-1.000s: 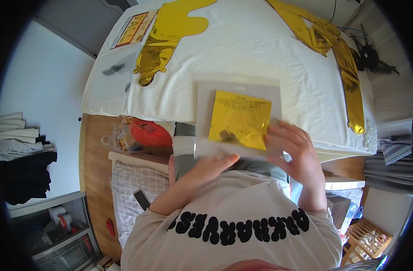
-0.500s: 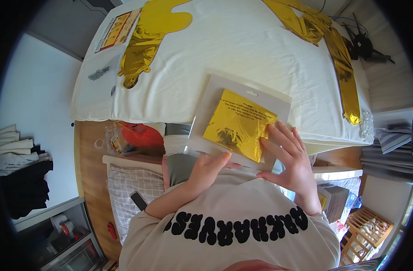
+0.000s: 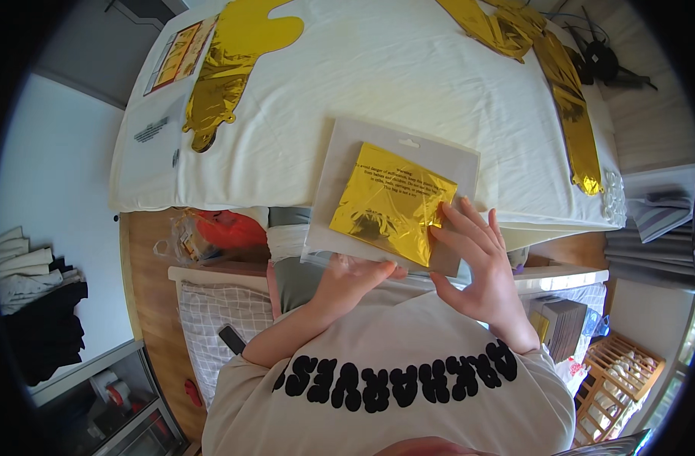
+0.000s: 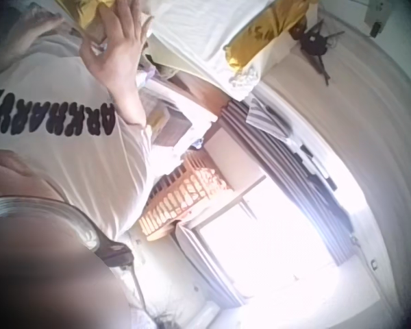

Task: Folding large yellow foil balloons and inserting them into cardboard and plastic packaging.

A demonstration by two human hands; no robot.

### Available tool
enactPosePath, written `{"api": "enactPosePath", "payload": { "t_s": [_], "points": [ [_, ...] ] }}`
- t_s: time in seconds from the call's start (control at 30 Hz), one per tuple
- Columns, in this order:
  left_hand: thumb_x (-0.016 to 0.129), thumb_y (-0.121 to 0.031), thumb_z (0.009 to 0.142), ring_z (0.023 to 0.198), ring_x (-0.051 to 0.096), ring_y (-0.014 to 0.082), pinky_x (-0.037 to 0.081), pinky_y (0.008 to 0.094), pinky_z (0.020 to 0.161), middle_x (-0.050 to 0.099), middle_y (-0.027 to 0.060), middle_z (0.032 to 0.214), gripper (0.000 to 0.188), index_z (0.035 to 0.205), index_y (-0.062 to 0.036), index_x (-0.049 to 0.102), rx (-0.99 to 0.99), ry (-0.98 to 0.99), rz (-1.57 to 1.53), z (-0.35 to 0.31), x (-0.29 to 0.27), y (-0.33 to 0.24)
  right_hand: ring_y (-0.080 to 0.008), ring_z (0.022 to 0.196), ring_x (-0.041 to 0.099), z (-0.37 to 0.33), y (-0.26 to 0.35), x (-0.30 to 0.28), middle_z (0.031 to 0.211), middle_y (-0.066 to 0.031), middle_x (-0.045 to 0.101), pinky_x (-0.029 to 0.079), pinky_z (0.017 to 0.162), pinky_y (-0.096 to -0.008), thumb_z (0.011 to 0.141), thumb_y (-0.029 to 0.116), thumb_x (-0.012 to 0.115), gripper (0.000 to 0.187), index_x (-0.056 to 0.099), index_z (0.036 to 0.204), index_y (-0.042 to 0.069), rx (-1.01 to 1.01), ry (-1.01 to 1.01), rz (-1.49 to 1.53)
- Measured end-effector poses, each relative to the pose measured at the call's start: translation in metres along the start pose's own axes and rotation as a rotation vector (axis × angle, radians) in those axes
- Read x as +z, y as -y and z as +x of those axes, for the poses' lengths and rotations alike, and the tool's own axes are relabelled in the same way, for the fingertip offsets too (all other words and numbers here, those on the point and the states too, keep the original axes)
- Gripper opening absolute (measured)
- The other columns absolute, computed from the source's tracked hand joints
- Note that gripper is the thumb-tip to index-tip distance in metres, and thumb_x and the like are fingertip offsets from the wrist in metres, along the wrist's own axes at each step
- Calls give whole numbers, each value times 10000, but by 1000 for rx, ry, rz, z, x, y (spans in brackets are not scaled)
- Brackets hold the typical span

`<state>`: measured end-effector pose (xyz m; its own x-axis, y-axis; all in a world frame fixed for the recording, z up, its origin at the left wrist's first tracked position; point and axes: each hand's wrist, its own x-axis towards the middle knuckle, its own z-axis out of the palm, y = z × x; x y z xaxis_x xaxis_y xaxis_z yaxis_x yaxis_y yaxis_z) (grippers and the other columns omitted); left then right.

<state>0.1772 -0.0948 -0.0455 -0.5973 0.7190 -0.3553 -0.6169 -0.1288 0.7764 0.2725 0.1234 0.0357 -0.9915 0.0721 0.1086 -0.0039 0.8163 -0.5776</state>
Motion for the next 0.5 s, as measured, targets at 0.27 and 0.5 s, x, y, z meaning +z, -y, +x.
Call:
{"api": "enactPosePath", "payload": {
  "t_s": [0.27,0.5],
  "points": [
    [663,-142,998,879,739,196,577,322,842,762,134,944,254,1056,94,734,-31,-23,102,1,-4,2,-360,1419,498,-6,3,15,1416,-139,624,206,1212,-635,713,146,877,559,709,1242,83,-18,-96,-116],
    [602,-243,1051,932,709,157,535,295,894,753,116,1052,336,1164,56,702,58,79,288,4,-1,-4,-323,1398,528,-5,-3,15,1402,-113,642,250,1218,-591,729,118,865,507,727,1216,77,-29,-93,-149]
  ]
}}
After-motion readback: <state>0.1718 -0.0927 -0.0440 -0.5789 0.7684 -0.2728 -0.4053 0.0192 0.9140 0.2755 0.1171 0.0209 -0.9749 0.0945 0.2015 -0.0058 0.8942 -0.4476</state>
